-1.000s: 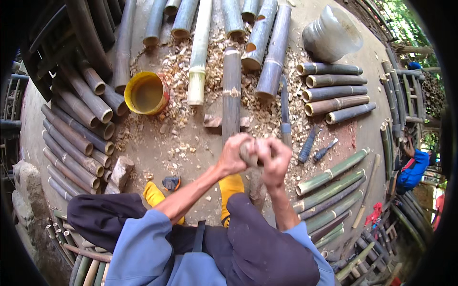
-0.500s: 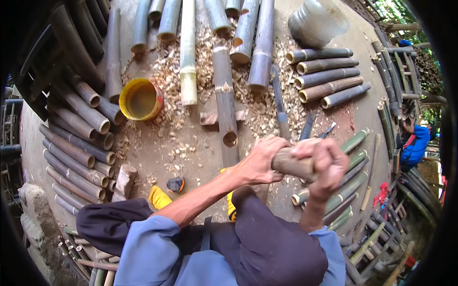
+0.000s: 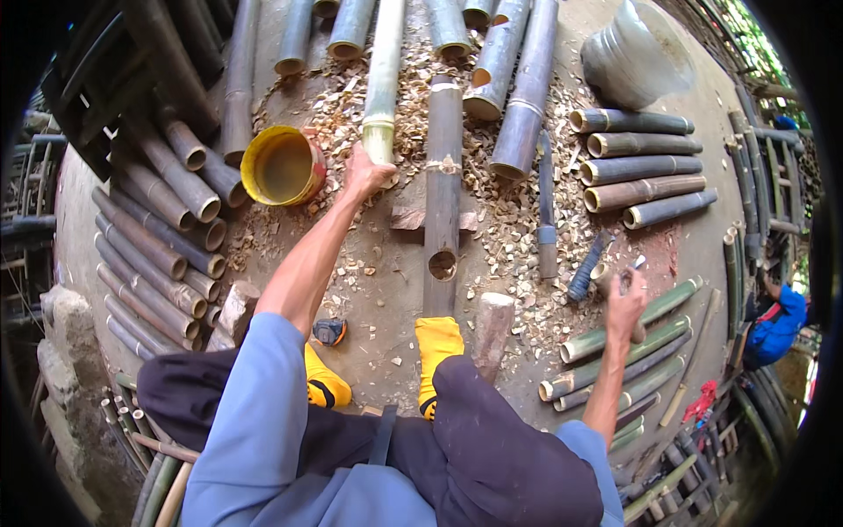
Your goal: The person measures, cuts, and drills bamboo poles using a tape measure, a knife, a wooden mallet, and a hand drill. The person also handles and arranges several bamboo poles on the ground.
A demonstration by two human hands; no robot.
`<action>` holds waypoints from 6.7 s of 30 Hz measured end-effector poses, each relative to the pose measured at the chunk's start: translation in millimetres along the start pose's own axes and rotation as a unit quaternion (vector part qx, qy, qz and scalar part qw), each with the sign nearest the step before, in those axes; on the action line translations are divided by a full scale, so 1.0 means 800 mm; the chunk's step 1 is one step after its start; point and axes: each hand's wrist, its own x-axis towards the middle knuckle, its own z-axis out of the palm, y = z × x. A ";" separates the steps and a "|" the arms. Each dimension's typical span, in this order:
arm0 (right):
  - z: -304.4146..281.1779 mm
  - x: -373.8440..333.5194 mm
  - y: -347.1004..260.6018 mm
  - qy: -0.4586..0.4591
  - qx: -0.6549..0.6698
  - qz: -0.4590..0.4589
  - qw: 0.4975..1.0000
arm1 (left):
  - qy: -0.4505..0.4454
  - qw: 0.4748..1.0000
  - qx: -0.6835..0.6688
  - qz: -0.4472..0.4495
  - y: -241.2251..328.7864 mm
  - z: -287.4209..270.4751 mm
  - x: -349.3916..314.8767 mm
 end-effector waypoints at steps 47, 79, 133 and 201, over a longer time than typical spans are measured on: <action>0.023 -0.071 -0.204 -0.397 0.079 -0.358 0.841 | -0.025 0.968 0.250 -0.014 -0.204 -0.009 -0.372; 0.058 0.059 -0.301 -0.258 0.723 0.157 0.621 | -0.067 0.994 0.079 0.022 -0.094 -0.116 -0.208; 0.145 -0.285 -0.396 -0.287 0.579 0.321 0.693 | -0.110 0.940 0.322 0.025 -0.119 -0.060 -0.340; 0.140 0.071 -0.268 -0.519 0.570 0.247 0.588 | 0.137 0.972 0.189 0.004 -0.167 -0.036 -0.374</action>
